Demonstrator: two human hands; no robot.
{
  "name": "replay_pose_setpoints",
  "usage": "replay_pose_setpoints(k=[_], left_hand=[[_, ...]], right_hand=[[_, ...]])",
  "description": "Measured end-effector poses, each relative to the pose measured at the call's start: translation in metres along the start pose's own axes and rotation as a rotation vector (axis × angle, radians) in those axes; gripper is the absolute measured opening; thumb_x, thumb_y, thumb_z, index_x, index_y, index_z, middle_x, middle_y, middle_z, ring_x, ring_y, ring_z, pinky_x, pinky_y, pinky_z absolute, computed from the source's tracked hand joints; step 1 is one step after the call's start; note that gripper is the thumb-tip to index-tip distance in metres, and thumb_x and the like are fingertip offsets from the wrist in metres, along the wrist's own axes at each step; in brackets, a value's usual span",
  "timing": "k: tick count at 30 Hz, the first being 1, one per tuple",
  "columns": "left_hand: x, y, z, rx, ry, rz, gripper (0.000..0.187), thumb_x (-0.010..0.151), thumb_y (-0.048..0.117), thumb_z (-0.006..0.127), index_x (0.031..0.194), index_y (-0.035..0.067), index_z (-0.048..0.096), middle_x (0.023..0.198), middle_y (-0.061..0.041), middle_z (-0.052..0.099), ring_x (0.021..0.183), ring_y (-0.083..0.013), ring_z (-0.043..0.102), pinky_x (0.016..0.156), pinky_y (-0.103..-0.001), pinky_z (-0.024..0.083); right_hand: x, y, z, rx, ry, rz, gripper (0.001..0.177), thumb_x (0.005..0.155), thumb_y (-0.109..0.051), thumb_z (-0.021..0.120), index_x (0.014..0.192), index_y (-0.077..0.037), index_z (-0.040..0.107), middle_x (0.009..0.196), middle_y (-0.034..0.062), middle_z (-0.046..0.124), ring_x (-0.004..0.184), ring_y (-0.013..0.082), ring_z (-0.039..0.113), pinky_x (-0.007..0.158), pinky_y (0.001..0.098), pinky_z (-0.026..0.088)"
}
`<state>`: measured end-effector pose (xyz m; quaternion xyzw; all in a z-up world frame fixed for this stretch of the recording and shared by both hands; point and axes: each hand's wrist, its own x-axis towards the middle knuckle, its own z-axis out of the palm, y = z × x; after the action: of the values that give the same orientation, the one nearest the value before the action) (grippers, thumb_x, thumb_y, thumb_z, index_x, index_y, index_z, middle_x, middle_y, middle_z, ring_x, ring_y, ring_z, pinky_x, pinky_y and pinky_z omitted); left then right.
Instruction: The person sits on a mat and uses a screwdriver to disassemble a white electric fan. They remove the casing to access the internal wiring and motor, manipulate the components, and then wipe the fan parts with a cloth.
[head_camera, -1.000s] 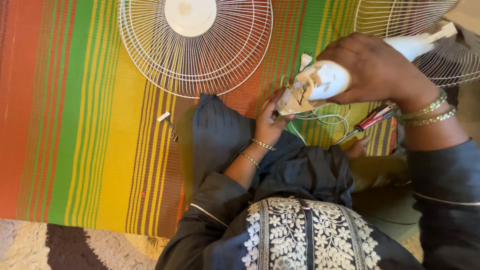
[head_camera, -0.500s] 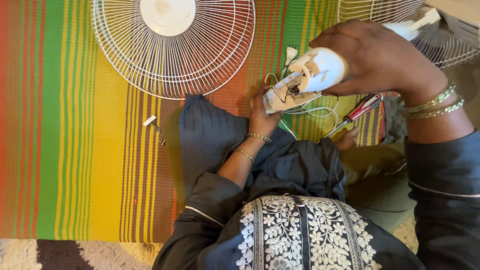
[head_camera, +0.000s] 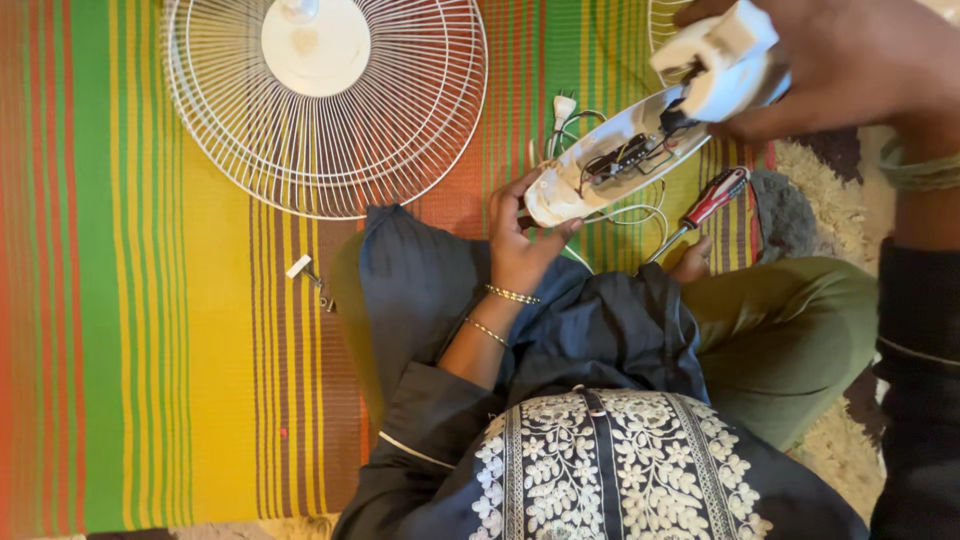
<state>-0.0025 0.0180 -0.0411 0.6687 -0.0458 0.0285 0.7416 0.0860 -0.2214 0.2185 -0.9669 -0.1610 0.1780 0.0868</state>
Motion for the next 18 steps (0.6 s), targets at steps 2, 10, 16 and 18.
replay_pose_setpoints(k=[2, 10, 16, 18], left_hand=[[-0.001, 0.012, 0.001, -0.039, -0.033, 0.122, 0.075, 0.077, 0.013, 0.092, 0.142, 0.005, 0.055, 0.135, -0.010, 0.052, 0.120, -0.0202, 0.062, 0.099, -0.032, 0.058], [-0.012, 0.024, 0.004, 0.026, -0.129, 0.255, 0.069, 0.075, 0.009, 0.091, 0.136, 0.004, 0.059, 0.129, -0.010, 0.055, 0.117, -0.0215, 0.061, 0.098, -0.033, 0.056], [-0.024, 0.009, 0.016, -0.111, -0.228, 0.143, 0.077, 0.078, 0.012, 0.090, 0.143, 0.005, 0.051, 0.135, -0.008, 0.050, 0.118, -0.0188, 0.061, 0.100, -0.033, 0.058], [-0.027, 0.003, 0.019, -0.170, -0.249, 0.094, 0.080, 0.078, 0.014, 0.090, 0.146, 0.005, 0.048, 0.136, -0.007, 0.049, 0.118, -0.0177, 0.061, 0.101, -0.033, 0.057]], right_hand=[[-0.006, 0.024, 0.002, 0.092, 0.032, -0.123, 0.089, 0.067, -0.013, 0.087, 0.148, -0.007, 0.051, 0.123, 0.0172, 0.070, 0.098, 0.0226, 0.073, 0.080, 0.0341, 0.060], [-0.055, 0.058, 0.002, 0.476, 0.132, -0.252, 0.090, 0.064, 0.007, 0.081, 0.147, -0.001, 0.047, 0.131, 0.0164, 0.064, 0.116, 0.0241, 0.064, 0.091, 0.0353, 0.055], [-0.099, 0.006, 0.001, 0.238, 0.475, -0.169, 0.080, 0.060, 0.007, 0.081, 0.136, 0.003, 0.057, 0.138, 0.0197, 0.062, 0.121, 0.0280, 0.063, 0.101, 0.0361, 0.052], [-0.101, -0.006, 0.002, 0.310, 0.530, -0.191, 0.077, 0.060, 0.003, 0.081, 0.133, 0.002, 0.057, 0.138, 0.0172, 0.062, 0.124, 0.0256, 0.062, 0.103, 0.0354, 0.051]])
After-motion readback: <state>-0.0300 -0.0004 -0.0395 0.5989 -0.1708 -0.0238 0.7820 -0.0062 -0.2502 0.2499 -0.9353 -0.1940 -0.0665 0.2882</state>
